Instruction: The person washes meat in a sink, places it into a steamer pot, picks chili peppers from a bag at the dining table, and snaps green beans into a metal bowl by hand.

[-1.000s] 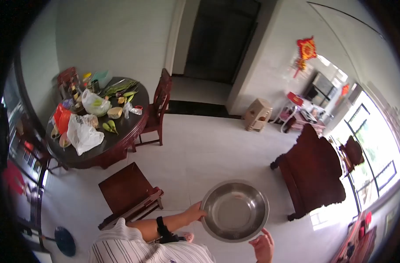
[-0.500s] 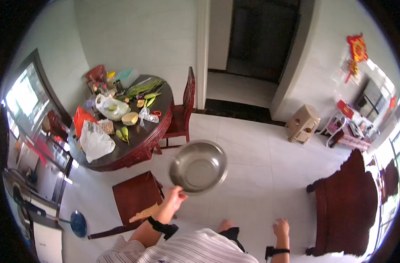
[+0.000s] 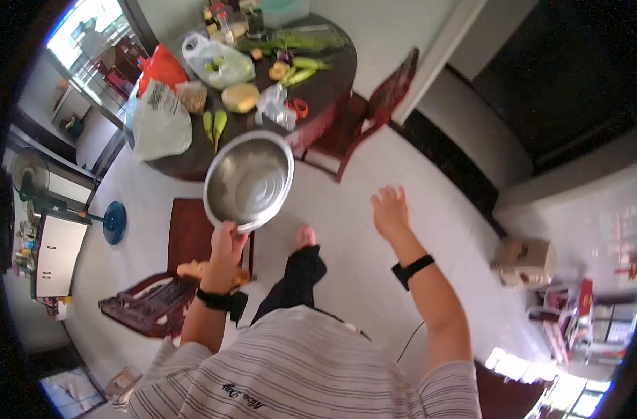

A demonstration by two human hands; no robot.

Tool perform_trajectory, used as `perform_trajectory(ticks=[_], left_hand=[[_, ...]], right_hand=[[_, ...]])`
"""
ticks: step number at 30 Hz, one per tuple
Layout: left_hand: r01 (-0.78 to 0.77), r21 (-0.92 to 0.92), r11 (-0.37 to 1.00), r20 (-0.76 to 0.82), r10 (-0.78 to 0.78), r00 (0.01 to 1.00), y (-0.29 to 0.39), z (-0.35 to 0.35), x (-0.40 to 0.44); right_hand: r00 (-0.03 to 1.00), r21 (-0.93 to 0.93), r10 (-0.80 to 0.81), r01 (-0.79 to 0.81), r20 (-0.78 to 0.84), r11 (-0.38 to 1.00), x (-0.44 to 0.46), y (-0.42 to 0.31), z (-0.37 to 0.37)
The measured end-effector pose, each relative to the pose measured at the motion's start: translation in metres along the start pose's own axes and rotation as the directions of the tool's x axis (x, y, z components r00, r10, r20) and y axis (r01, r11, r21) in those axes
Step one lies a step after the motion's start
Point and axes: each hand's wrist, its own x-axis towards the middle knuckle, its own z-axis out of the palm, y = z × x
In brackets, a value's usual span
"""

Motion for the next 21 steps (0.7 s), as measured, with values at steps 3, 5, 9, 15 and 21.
perform_trajectory(ticks=[3,5,9,15,21], left_hand=[[0.006,0.123,0.992,-0.128,0.010,0.992,0.007,0.011,0.048],[0.013,0.128,0.992,-0.199,0.013,0.980,0.011,0.029,0.073],[-0.038,0.109,0.993,-0.299,0.070,0.952,0.025,0.084,0.098],[-0.081,-0.085,0.993,-0.436,0.036,0.899,0.009,0.115,0.108],[-0.252,-0.205,0.946,-0.494,0.122,0.861,-0.014,0.120,0.048]], right_hand=[[0.998,-0.136,-0.042,0.035,-0.051,0.990,0.066,0.033,0.038],[0.998,-0.205,-0.055,0.058,0.025,0.977,0.115,0.059,0.046],[0.985,-0.312,-0.168,0.169,0.029,0.935,0.208,0.104,0.077],[0.966,-0.517,0.009,0.131,0.259,0.846,0.288,0.155,0.147],[0.827,-0.402,-0.216,0.459,0.519,0.792,0.314,0.185,0.167]])
